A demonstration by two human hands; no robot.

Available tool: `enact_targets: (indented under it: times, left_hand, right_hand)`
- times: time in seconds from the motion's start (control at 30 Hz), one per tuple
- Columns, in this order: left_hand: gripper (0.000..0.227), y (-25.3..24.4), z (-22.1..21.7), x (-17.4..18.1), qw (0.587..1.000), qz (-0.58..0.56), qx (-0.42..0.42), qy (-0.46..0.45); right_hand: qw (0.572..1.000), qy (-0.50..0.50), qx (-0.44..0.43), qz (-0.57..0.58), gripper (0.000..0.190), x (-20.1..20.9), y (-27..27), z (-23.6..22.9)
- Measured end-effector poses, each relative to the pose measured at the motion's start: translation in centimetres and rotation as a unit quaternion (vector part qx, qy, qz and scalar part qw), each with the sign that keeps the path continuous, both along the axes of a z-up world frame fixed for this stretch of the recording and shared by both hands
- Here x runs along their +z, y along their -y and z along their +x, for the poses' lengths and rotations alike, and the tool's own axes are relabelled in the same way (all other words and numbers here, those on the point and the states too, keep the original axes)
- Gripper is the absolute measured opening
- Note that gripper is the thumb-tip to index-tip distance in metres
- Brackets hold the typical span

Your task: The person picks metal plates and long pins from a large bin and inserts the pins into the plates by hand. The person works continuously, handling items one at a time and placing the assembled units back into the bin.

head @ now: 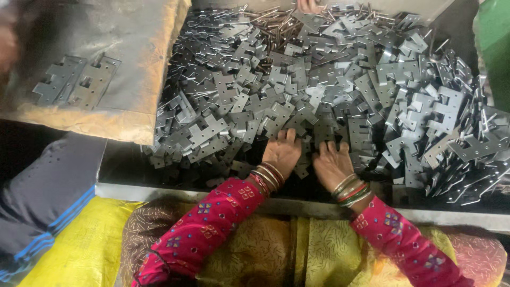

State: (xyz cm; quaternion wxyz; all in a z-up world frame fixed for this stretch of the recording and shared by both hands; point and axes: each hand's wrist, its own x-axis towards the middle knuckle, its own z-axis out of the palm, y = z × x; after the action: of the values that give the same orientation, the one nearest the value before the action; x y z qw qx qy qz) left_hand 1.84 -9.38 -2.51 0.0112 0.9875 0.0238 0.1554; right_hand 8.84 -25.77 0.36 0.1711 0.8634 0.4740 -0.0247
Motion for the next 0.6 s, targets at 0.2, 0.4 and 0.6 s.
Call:
enact_targets:
  times: [0.2,0.4,0.6]
  left_hand:
    - [0.005,-0.1,-0.1,0.8,1.000,-0.004,0.012,-0.028]
    - [0.024,-0.7,-0.9,1.8,0.998,-0.054,-0.003,-0.017]
    - [0.019,-2.8,-0.5,2.1,0.913,-0.407,-0.030,-0.020]
  right_hand:
    - [0.999,-0.001,-0.010,0.046,0.021,0.1,0.9,0.8]
    - [0.978,-0.082,-0.021,0.189,0.026,1.4,1.4,1.5]
    - [0.729,-0.385,-0.155,0.544,0.023,3.8,5.8,5.6]
